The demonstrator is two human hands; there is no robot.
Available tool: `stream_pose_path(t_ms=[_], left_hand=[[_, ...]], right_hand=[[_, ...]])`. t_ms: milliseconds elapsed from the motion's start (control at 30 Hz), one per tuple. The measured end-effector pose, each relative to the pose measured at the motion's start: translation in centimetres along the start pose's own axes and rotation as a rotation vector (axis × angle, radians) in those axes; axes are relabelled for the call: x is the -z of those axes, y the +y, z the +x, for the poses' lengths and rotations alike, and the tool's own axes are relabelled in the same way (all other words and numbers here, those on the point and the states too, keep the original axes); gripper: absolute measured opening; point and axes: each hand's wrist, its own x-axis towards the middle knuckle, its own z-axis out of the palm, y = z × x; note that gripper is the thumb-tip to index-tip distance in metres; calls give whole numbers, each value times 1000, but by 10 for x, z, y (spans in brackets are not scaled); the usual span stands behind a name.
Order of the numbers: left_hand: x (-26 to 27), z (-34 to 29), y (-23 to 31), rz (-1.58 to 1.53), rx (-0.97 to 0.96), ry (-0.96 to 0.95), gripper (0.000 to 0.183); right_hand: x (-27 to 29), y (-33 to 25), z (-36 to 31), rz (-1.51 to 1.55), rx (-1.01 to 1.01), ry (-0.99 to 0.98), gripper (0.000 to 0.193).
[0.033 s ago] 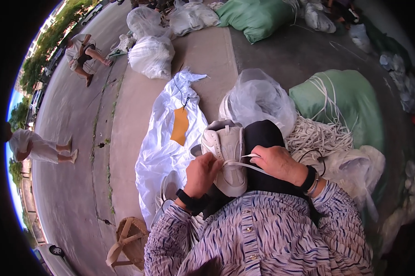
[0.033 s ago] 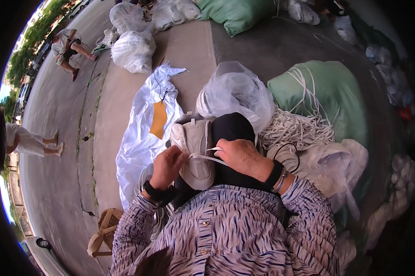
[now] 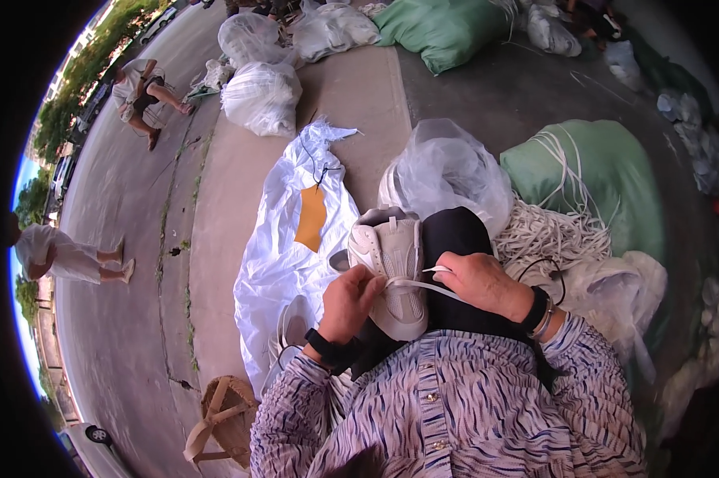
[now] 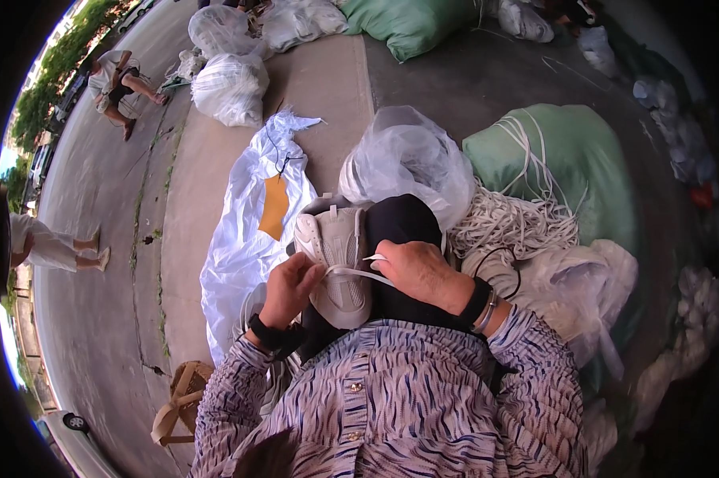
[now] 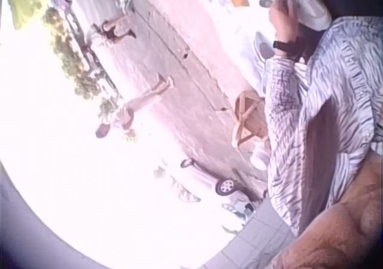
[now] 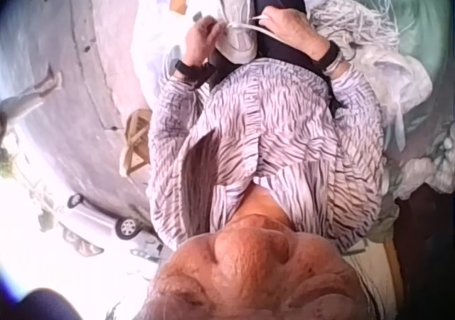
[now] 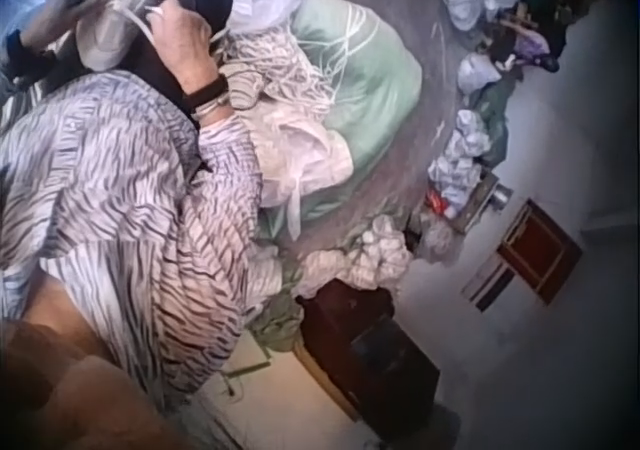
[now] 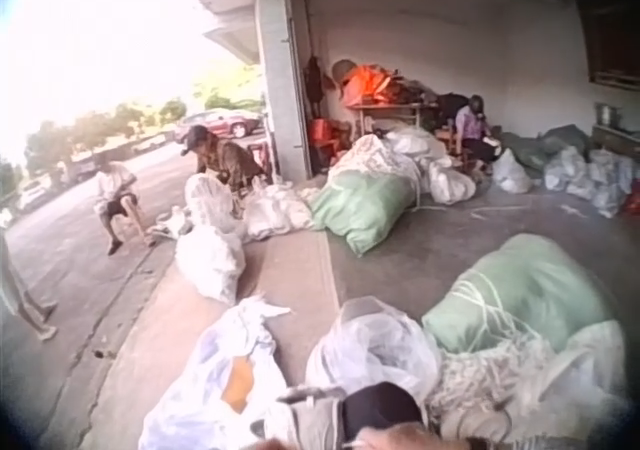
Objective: Lacing a white sneaker while sitting in an assembly area.
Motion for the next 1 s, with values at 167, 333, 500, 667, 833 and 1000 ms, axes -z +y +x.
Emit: stream_pose_path(t_ms=[167, 333, 500, 667, 833, 1000], left_hand=[[-11, -5, -15, -359, 64, 24, 22], [-13, -6, -17, -413, 76, 11, 22], [-14, -7, -18, -481, 99, -9, 22], [-14, -7, -19, -479, 100, -2, 22], [-15, -6, -19, -497, 100, -2, 21], [-18, -6, -24, -494, 80, 1, 21]], right_hand=[[-5, -1, -2, -53, 120, 24, 14], [-15, -5, 1, -174, 147, 59, 15], [-14, -8, 2, -243, 131, 12, 14], [-9, -11, 2, -259, 102, -31, 15], [-10, -14, 5, -289, 29, -63, 17], [-12, -14, 9, -304, 49, -53, 18]])
